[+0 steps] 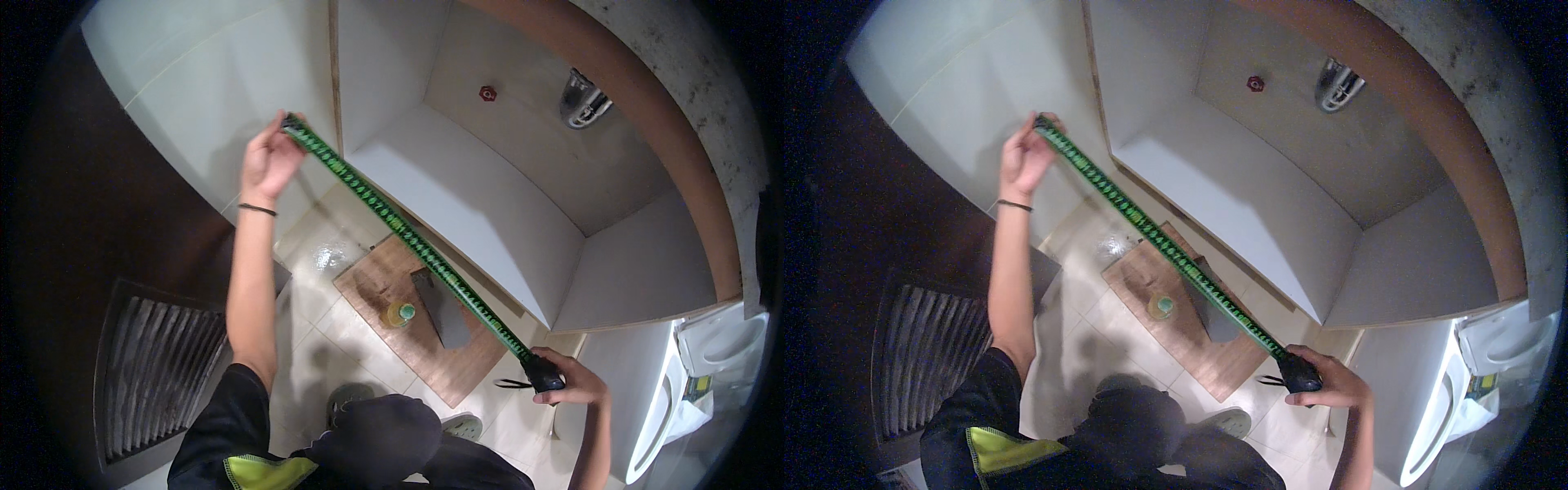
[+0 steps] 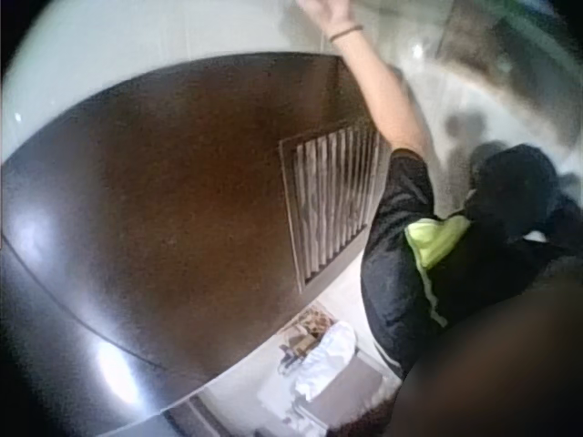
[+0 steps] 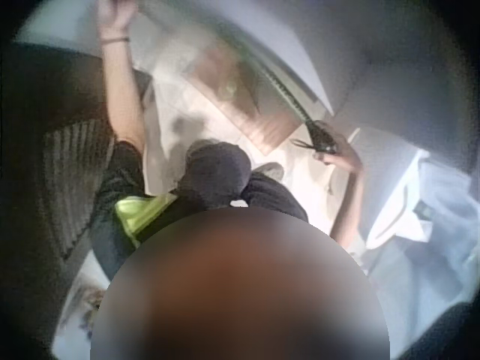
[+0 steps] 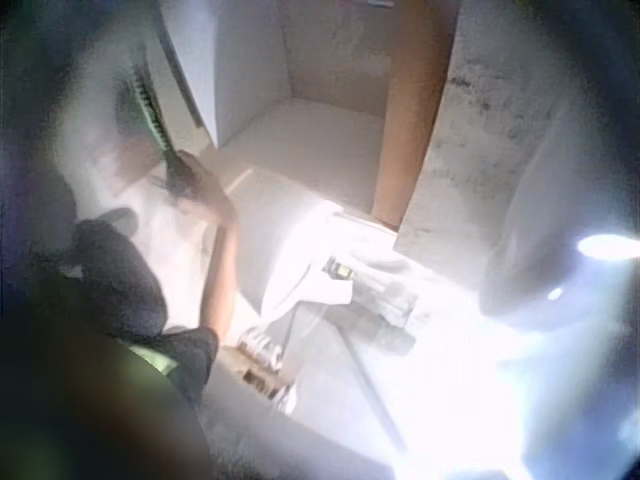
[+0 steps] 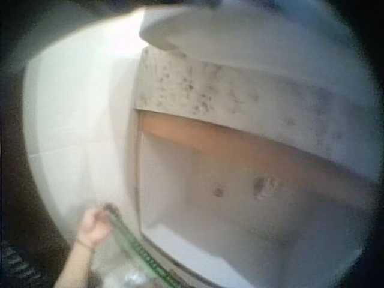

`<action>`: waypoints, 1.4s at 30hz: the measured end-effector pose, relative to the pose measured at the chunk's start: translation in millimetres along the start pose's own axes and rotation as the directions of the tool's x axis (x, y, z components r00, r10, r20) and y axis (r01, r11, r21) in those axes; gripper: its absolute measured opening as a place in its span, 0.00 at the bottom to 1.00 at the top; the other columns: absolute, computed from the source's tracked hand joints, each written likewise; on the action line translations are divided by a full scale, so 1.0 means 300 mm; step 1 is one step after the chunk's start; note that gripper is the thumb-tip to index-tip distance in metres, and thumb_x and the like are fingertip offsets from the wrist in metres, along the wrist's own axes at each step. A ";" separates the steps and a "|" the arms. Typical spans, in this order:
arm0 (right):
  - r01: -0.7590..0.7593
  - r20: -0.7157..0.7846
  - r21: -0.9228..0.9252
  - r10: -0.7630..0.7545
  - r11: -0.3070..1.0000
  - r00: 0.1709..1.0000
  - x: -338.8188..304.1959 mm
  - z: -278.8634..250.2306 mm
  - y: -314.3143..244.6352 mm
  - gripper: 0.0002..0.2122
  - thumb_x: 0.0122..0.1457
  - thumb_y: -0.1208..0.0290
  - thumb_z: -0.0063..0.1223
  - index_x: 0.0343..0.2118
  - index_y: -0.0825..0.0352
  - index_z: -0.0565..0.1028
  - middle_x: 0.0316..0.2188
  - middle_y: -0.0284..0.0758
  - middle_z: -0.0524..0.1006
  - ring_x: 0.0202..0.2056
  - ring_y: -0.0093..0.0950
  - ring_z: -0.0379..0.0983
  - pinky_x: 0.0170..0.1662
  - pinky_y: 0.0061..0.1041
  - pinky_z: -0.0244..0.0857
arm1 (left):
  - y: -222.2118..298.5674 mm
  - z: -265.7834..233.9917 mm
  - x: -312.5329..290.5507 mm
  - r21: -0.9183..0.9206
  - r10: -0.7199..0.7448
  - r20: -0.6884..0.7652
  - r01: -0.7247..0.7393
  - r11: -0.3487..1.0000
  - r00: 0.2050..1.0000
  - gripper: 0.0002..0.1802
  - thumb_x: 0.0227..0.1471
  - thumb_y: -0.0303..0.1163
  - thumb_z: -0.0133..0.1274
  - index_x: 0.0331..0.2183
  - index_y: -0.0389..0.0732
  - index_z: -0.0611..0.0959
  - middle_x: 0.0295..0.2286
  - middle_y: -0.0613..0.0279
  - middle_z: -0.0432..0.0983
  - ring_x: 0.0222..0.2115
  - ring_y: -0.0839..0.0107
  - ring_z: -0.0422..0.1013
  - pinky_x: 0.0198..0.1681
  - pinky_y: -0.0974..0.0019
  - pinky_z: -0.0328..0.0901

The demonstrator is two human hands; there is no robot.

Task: The person pours a yellow liquid from a plastic bottle onto a grey rectangular tile. They repeatedly apply the liquid to the tile's surface and edges, then inspect the tile by holding it up to the light. The person also uses a tape measure to measure the tile.

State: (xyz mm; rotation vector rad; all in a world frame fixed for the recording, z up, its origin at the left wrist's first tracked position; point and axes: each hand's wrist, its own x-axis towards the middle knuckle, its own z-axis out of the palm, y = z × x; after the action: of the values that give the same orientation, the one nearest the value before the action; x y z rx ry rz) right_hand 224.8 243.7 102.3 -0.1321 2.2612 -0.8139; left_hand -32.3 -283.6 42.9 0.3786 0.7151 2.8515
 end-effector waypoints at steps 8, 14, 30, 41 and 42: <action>0.099 -0.364 -0.075 -0.119 0.992 0.924 0.009 -0.108 -0.113 0.37 0.36 0.64 0.68 0.54 0.67 0.69 0.30 0.39 0.78 0.30 0.30 0.76 0.39 0.30 0.69 | -0.415 0.319 0.131 0.331 0.144 -0.094 -0.105 0.938 0.985 0.18 0.60 0.44 0.50 0.44 0.39 0.74 0.39 0.58 0.74 0.40 0.65 0.70 0.47 0.63 0.65; -0.059 -0.555 -0.270 -0.105 0.961 0.825 -0.106 -0.207 -0.288 0.37 0.32 0.61 0.66 0.51 0.69 0.70 0.31 0.43 0.78 0.33 0.40 0.78 0.41 0.36 0.69 | -0.199 0.431 0.330 -0.012 0.154 -0.042 -0.155 0.988 0.987 0.13 0.61 0.35 0.47 0.43 0.36 0.75 0.40 0.56 0.75 0.34 0.67 0.69 0.41 0.66 0.66; -0.270 -0.690 0.142 0.291 0.952 0.663 -0.736 -0.282 0.132 0.47 0.28 0.72 0.61 0.62 0.67 0.60 0.51 0.42 0.70 0.52 0.31 0.67 0.57 0.28 0.59 | -0.029 0.272 0.748 0.236 0.255 0.026 -0.254 0.938 0.967 0.10 0.59 0.37 0.54 0.41 0.45 0.79 0.32 0.71 0.72 0.31 0.79 0.64 0.36 0.74 0.61; -0.753 -0.891 -0.372 0.019 0.542 0.454 -0.965 -0.407 0.350 0.41 0.34 0.79 0.51 0.61 0.69 0.61 0.57 0.48 0.66 0.62 0.46 0.57 0.66 0.32 0.47 | -0.019 0.217 0.726 0.040 0.257 0.030 -0.258 0.965 0.966 0.09 0.61 0.35 0.51 0.38 0.41 0.80 0.28 0.68 0.73 0.26 0.78 0.67 0.30 0.73 0.66; -0.677 -0.877 -0.391 -0.030 0.623 0.480 -0.959 -0.439 0.377 0.39 0.36 0.77 0.50 0.61 0.67 0.62 0.58 0.48 0.66 0.62 0.47 0.57 0.66 0.33 0.48 | -0.016 0.198 0.717 0.088 0.331 -0.023 -0.328 0.941 0.943 0.09 0.61 0.35 0.51 0.39 0.41 0.80 0.28 0.68 0.73 0.26 0.77 0.67 0.31 0.73 0.67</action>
State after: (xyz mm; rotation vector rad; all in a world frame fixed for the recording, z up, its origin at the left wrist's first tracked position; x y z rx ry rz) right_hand 365.2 492.6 279.1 0.5135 3.2355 0.4684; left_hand -219.6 -203.9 134.5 0.5019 0.8520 3.1558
